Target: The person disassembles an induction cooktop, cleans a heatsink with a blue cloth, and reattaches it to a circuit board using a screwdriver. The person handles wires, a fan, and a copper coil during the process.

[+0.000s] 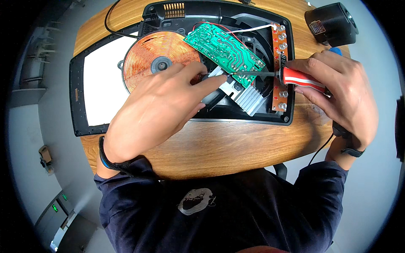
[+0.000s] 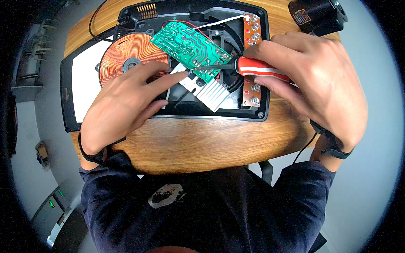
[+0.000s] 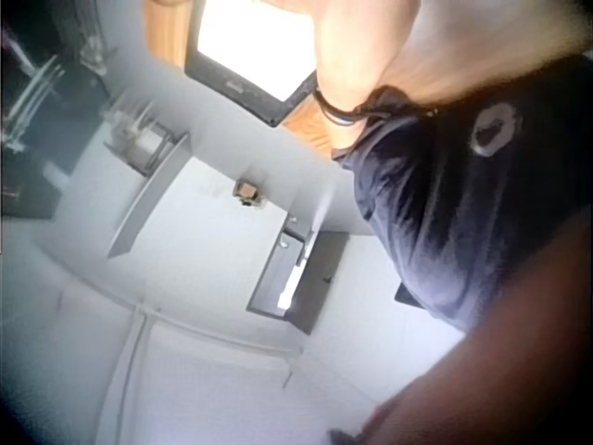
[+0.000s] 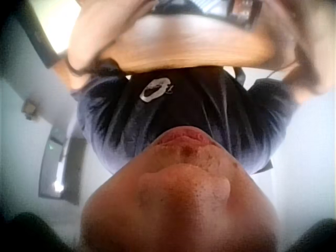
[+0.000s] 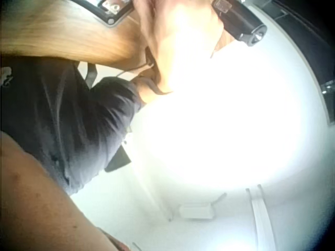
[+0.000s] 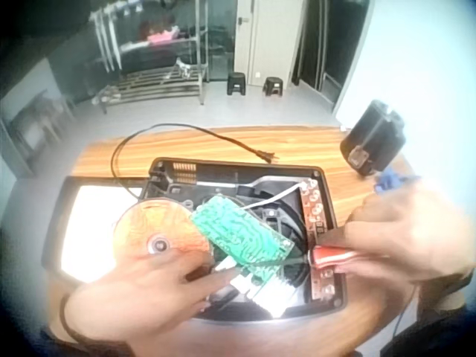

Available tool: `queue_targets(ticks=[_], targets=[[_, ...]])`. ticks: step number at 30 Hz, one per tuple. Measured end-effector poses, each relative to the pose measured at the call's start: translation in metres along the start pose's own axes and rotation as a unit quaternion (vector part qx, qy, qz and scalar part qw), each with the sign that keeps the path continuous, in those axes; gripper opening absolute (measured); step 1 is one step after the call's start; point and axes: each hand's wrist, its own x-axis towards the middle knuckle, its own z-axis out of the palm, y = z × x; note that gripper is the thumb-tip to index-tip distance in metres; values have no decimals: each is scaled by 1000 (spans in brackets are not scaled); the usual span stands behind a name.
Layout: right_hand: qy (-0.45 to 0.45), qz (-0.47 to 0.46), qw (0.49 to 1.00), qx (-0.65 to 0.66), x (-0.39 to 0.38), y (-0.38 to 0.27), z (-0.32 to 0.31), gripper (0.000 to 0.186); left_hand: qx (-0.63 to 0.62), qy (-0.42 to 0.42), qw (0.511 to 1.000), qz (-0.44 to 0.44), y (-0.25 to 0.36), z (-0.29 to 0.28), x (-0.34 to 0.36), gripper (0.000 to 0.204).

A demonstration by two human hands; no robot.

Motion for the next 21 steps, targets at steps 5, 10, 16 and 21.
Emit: queue_targets(ticks=[5,10,16,21], targets=[[-19,-31,999,-38,14,-9,-15,34,12,-8,1000,12,-2,-1,-3,68],[-38,-44,996,-70,23,-14,-25,35,22,-13,1000,18,-4,0,-6,64],[-48,-61,993,-87,28,-21,-32,39,14,-13,999,26,-7,2,-6,60],[-65,-69,990,-107,35,-28,-39,41,20,-15,999,29,-7,1,-7,59]])
